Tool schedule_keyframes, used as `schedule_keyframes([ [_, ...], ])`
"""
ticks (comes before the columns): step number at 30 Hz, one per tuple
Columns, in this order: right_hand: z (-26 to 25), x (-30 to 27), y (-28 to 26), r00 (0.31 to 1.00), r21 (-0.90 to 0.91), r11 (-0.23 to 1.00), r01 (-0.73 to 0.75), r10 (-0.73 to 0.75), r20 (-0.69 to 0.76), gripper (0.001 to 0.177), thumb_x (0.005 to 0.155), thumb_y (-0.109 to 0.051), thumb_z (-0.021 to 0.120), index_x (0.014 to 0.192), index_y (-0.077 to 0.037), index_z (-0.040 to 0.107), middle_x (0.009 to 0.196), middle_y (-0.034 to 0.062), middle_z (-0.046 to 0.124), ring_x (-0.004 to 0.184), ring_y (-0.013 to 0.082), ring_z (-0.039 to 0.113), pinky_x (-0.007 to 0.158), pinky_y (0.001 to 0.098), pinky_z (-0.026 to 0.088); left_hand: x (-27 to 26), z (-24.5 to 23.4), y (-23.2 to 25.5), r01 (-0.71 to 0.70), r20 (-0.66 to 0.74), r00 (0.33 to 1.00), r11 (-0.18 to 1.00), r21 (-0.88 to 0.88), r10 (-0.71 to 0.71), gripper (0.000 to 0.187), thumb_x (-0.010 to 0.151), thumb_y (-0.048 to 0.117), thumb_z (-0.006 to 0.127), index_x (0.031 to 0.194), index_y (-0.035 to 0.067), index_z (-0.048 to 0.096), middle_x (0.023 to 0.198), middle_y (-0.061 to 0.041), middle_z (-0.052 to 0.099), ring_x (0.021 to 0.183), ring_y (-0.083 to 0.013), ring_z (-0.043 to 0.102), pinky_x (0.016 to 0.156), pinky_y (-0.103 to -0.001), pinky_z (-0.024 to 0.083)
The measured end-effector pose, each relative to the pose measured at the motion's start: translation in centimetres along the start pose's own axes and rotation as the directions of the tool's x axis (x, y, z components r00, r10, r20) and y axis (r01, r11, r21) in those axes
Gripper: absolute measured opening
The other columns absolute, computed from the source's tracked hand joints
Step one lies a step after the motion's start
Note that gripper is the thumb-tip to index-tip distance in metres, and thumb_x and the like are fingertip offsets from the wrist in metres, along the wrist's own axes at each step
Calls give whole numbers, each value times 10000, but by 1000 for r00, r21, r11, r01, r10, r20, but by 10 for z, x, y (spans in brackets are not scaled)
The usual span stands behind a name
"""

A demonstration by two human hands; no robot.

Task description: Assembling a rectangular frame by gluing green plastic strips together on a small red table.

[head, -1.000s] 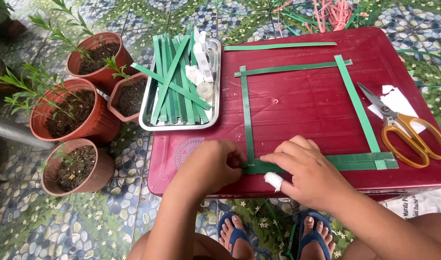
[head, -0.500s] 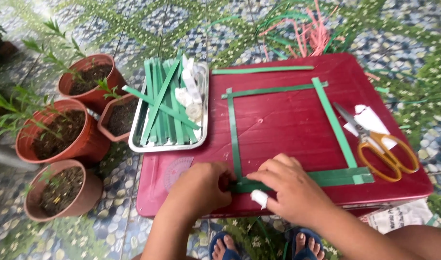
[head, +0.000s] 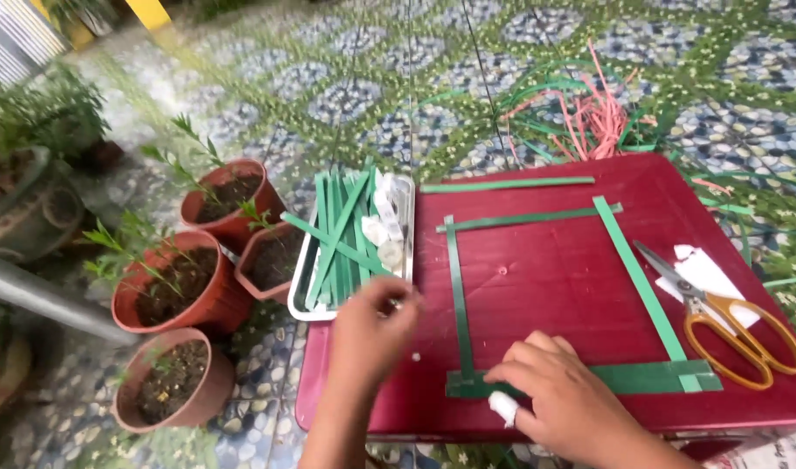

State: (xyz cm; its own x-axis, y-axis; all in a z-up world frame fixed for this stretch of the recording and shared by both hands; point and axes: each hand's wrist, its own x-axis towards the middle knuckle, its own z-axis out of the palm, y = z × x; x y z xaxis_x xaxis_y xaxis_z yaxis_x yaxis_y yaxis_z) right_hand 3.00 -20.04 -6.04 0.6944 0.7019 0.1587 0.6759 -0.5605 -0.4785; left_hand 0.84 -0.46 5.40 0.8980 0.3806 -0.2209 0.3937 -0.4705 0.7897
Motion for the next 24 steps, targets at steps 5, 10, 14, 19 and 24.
schedule_keyframes([
  [5,1,1,2,1000,14,1000,12,-12,-7,223,737,-263,605,940,-189,657,837,-77,602,818,151,484,775,356,372,73,-7,-10,-203,-365,911,979,8,192,375,740,324,602,1052,119,572,918,-3,598,790,-145,551,695,-291,437],
  [10,-1,2,3,999,34,999,5,-6,48,241,739,-230,588,970,-183,637,868,-66,594,856,150,477,772,361,369,97,-10,23,-261,-368,893,964,44,258,629,697,401,633,1215,98,443,1190,-61,502,1043,-203,501,784,-337,411],
  [14,-1,2,3,994,18,999,-32,30,108,262,739,-236,594,997,-199,616,899,-66,574,883,153,453,796,369,357,119,-3,32,-83,-318,940,987,138,124,791,678,378,710,1290,55,326,1190,-96,493,1067,-239,502,805,-396,446],
  [19,3,1,6,999,16,999,37,-38,36,260,728,-246,600,980,-183,618,872,-48,564,848,176,449,756,380,363,139,4,21,-14,-323,944,984,178,72,593,717,321,686,1185,95,400,924,-29,651,783,-218,612,629,-388,462],
  [24,-6,2,0,996,112,990,-83,80,30,316,747,-328,584,1040,-213,607,910,-66,603,893,151,483,819,358,387,139,2,12,-116,-348,914,955,273,211,454,694,215,569,1123,77,515,868,-85,652,711,-272,587,588,-376,428],
])
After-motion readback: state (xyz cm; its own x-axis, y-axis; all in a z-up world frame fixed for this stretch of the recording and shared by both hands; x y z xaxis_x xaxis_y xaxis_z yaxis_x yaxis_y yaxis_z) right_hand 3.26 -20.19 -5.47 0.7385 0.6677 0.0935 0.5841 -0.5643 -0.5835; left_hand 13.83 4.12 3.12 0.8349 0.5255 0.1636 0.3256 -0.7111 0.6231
